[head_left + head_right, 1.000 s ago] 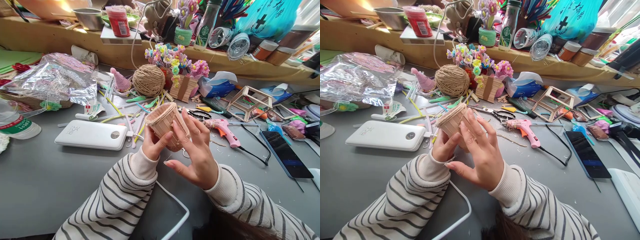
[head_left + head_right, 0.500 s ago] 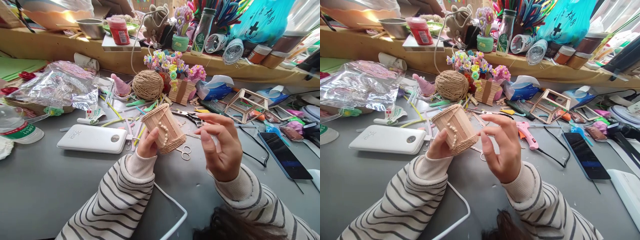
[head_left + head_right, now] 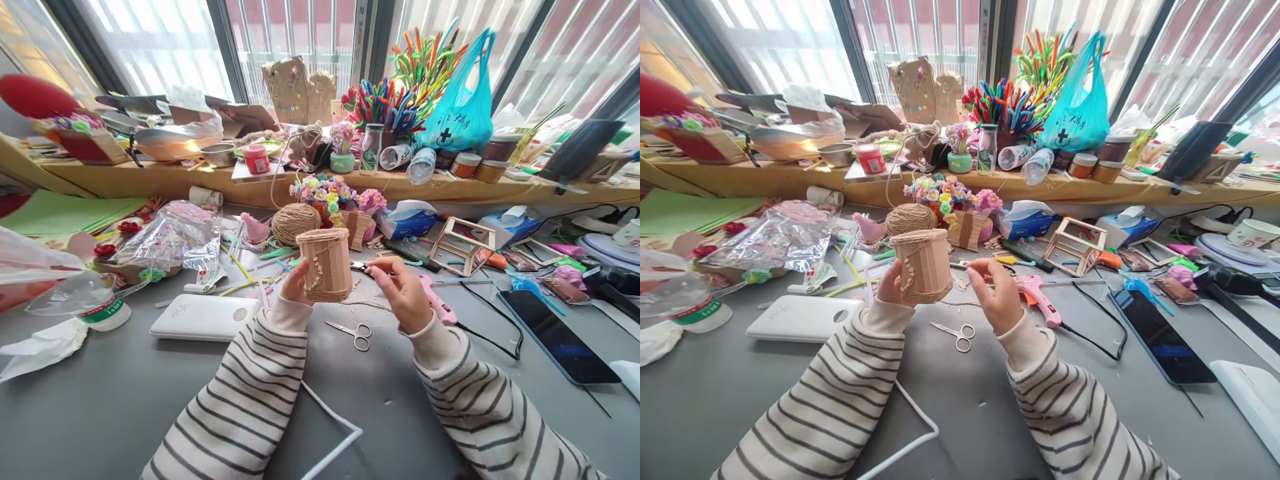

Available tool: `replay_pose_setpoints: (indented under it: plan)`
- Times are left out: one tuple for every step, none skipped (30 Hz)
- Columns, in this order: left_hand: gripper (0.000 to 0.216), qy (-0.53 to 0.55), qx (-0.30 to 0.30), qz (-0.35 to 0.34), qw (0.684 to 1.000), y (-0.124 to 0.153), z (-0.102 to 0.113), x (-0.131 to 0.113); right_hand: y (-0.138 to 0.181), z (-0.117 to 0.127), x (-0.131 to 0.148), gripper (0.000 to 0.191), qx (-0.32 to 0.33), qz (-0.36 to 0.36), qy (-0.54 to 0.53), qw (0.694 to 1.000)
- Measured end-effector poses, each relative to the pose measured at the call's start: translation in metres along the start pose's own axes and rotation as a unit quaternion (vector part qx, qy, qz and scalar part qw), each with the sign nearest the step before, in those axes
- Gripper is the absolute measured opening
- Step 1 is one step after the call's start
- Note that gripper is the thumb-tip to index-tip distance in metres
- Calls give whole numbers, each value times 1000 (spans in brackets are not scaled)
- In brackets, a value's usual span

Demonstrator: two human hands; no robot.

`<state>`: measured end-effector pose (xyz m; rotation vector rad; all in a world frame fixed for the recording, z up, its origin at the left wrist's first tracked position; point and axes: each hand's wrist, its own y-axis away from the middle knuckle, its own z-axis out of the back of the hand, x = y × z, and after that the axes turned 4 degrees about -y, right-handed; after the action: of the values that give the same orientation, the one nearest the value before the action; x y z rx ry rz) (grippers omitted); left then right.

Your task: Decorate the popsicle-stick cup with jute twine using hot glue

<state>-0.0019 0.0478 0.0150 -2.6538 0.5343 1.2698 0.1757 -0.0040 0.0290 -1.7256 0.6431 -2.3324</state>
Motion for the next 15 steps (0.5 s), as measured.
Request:
replay_pose_setpoints:
  plan:
    - [42,-4,3,1,1000,-2,-1,0,1,-3,0,32,28,-18,-18,999]
    - [40,-10,7,2,1000,-3,-3,0,2,-5,0,38,51,-31,-34,998]
    - [39,-14,12,4,1000,-4,-4,1,3,-8,0,44,72,-43,-46,995]
    - [39,-17,20,6,1000,-5,-5,2,4,-10,0,50,89,-53,-56,993]
    - [40,-19,27,6,999,-6,-5,3,5,-12,0,56,104,-62,-64,991]
    - [42,-21,33,5,999,-7,-5,4,6,-15,-1,62,116,-68,-70,988]
    - [43,-21,35,2,999,-9,-5,5,6,-16,-2,67,124,-71,-74,987]
    - [44,-22,36,-3,999,-11,-5,6,7,-18,-3,71,127,-72,-77,986]
    - [45,-24,37,-9,999,-13,-5,7,7,-19,-4,74,125,-70,-79,987]
    - [45,-26,42,-13,999,-15,-5,7,7,-20,-6,76,118,-68,-82,987]
    - [46,-29,51,-14,998,-17,-6,8,7,-21,-8,76,110,-67,-86,988]
    - [47,-31,62,-12,998,-19,-6,8,7,-21,-10,75,104,-67,-92,988]
    - [48,-31,73,-5,997,-19,-7,8,6,-21,-12,73,99,-69,-101,988]
    - [49,-29,83,3,996,-19,-7,7,5,-20,-15,71,96,-71,-113,986]
    - [49,-26,89,11,996,-19,-8,6,4,-19,-17,68,94,-73,-125,985]
